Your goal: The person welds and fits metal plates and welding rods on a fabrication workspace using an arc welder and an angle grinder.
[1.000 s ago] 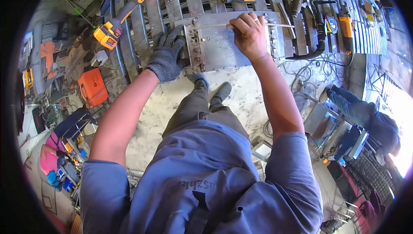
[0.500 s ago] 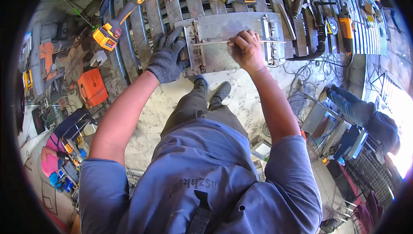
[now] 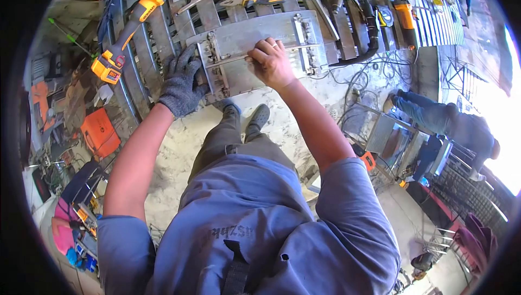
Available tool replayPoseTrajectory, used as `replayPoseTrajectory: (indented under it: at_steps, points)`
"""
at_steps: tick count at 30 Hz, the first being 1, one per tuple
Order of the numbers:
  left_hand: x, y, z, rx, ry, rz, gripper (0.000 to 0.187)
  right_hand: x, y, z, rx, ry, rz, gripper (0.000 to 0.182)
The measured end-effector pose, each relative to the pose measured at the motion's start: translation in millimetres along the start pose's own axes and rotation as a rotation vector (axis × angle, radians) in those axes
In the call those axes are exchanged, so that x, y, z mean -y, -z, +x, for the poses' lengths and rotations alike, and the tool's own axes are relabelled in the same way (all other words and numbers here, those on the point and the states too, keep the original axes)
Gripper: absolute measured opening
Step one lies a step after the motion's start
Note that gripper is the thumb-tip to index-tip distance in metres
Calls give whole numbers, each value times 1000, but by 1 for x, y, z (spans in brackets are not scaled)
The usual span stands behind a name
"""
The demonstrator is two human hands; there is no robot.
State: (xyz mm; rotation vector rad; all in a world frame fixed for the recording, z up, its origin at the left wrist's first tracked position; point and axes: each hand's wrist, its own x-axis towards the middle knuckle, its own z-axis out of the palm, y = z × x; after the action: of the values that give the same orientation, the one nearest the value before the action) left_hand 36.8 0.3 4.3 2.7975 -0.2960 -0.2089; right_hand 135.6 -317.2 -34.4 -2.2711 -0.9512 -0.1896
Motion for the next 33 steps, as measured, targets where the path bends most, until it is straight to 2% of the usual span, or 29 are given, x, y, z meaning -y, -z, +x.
replayPoseTrajectory:
  at_steps: [8, 16, 21, 24, 27, 30, 33]
  points:
    - [1, -1, -2, -67, -57, -51, 75, -6, 4, 7, 40, 51, -26, 22]
    - [4, -2, -1, -99, -91, -48, 76, -15, -10, 3, -32, -20, 152, 26]
    - [10, -12, -3, -14, -41, -13, 83, -8, -5, 5, -34, -19, 177, 22]
    - [13, -10, -3, -14, -35, -3, 85, -6, -5, 3, -7, -9, 14, 23]
    - [8, -5, -8, -34, -43, -3, 82, -4, -6, 1, -91, 46, -11, 26]
    - [15, -10, -7, -90, -87, -6, 88, 9, 1, 8, -129, 38, -39, 26]
    - [13, -5, -8, -79, -75, -32, 84, 1, -5, 6, -91, 65, -61, 27]
